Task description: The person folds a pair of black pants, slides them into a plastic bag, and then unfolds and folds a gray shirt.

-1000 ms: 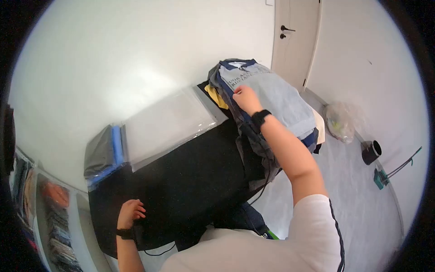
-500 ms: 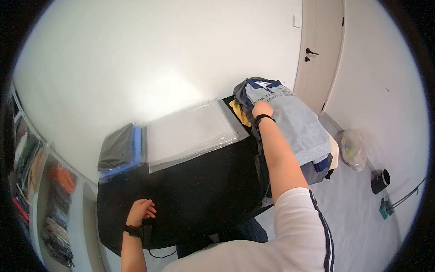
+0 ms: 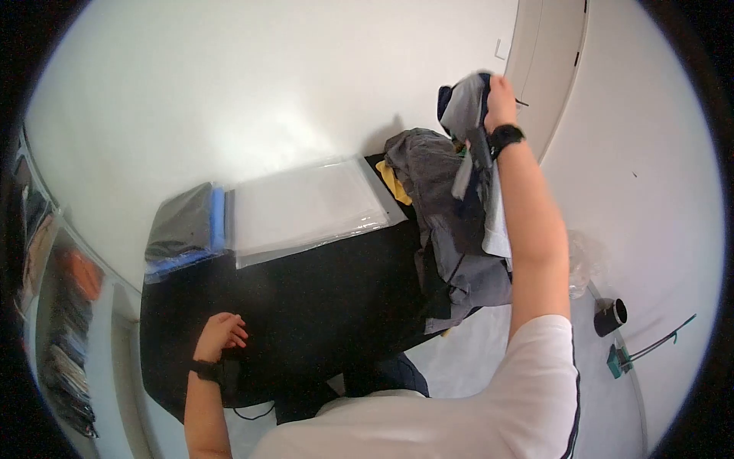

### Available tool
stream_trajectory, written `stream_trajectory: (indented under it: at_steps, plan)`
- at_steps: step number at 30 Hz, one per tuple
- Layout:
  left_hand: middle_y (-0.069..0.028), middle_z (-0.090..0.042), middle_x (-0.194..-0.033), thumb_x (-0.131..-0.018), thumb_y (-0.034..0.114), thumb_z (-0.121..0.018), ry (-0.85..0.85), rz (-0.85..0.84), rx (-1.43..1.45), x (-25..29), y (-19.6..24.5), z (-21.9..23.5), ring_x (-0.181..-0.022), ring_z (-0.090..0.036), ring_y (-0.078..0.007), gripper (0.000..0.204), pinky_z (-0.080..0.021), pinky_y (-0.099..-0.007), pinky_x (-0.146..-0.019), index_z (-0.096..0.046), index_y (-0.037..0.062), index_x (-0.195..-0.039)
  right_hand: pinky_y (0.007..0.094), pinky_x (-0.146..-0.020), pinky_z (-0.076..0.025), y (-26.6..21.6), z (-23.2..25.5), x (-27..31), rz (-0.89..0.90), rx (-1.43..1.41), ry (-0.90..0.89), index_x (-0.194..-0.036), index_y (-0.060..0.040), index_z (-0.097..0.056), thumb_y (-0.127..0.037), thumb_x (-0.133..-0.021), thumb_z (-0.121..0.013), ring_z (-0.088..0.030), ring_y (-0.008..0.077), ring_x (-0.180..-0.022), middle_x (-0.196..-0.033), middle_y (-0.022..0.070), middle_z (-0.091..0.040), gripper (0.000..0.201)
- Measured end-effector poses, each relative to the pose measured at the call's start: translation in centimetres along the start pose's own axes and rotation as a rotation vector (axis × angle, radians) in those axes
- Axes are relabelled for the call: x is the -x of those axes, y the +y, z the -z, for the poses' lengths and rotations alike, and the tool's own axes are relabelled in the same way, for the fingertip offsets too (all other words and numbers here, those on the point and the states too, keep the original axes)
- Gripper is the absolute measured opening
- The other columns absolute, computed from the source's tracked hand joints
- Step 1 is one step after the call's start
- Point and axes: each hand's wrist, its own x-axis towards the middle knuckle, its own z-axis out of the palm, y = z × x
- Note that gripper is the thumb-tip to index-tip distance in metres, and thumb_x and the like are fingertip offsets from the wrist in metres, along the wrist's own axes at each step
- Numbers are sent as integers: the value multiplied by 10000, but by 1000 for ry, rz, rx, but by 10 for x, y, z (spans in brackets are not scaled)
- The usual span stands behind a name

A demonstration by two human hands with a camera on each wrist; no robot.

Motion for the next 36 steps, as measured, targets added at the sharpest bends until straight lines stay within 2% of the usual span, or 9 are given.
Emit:
stream_trajectory:
  at_steps: [9,14,15,19,24,25,26,28,36]
  plan:
    - [-86,-654,-746,-887,272,-550,-62,-58,39,0,-6,4,-539,-632,-148,240,-411,-199,-450,-580,37,-925,399,-1012,-370,-208,-70,12,86,-330,-556,-1080,-34,-575,-323,-969,-446,-557,185,-1044,-1039,76,-629,335]
    - [-82,-647,-890,-886,331,-563,-156,-134,27,15,20,4,-692,-639,-141,347,-465,-222,-573,-540,43,-1078,297,-720,-532,-287,-121,74,37,-712,-901,-985,36,-574,-232,-965,-445,-616,172,-731,-840,90,-626,298]
    - [-76,-645,-919,-890,342,-558,-138,-203,21,26,33,2,-744,-635,-134,365,-477,-237,-610,-532,49,-1106,256,-668,-526,-300,-128,104,-2,-771,-761,-961,43,-576,-196,-960,-444,-590,177,-642,-810,92,-619,273]
    - [-155,-507,-1268,-926,444,-465,-86,-606,212,38,59,11,-1163,-491,-254,635,-399,-379,-959,-299,44,-1391,297,-746,-529,-320,-124,152,59,-720,-807,-1004,26,-606,-175,-936,-492,-602,205,-758,-896,111,-634,241]
    - [-139,-439,-1347,-967,370,-433,-108,-531,281,18,72,15,-1185,-471,-183,560,-378,-303,-981,-296,50,-1406,350,-826,-528,-325,-118,153,65,-762,-934,-1100,62,-576,-204,-957,-452,-627,232,-913,-1039,158,-640,326]
    - [-159,-494,-1279,-948,347,-479,307,-554,-183,89,109,-24,-1152,-495,-211,523,-392,-282,-977,-400,10,-1340,356,-841,-524,-325,-116,153,-27,-815,-993,-1116,67,-566,-204,-962,-440,-626,238,-934,-1053,164,-637,336]
    - [-159,-494,-1279,-948,347,-479,311,-549,-183,92,106,-26,-1152,-495,-211,523,-392,-282,-977,-400,10,-1340,356,-841,-524,-321,-113,153,-30,-818,-995,-1116,67,-566,-204,-962,-440,-626,238,-934,-1053,164,-637,336]
    - [-147,-502,-1269,-947,335,-482,205,-548,-57,93,105,-30,-1143,-499,-198,507,-395,-279,-972,-413,10,-1331,357,-882,-505,-313,-111,153,-44,-829,-1162,-1128,70,-554,-204,-967,-429,-622,245,-954,-1074,170,-628,342]
    - [-102,-535,-1230,-946,288,-497,-287,-490,401,77,104,-60,-1107,-512,-145,447,-410,-268,-949,-464,13,-1297,344,-864,-507,-284,-73,142,30,-667,-822,-1111,50,-552,-234,-966,-432,-627,227,-939,-1053,160,-633,340]
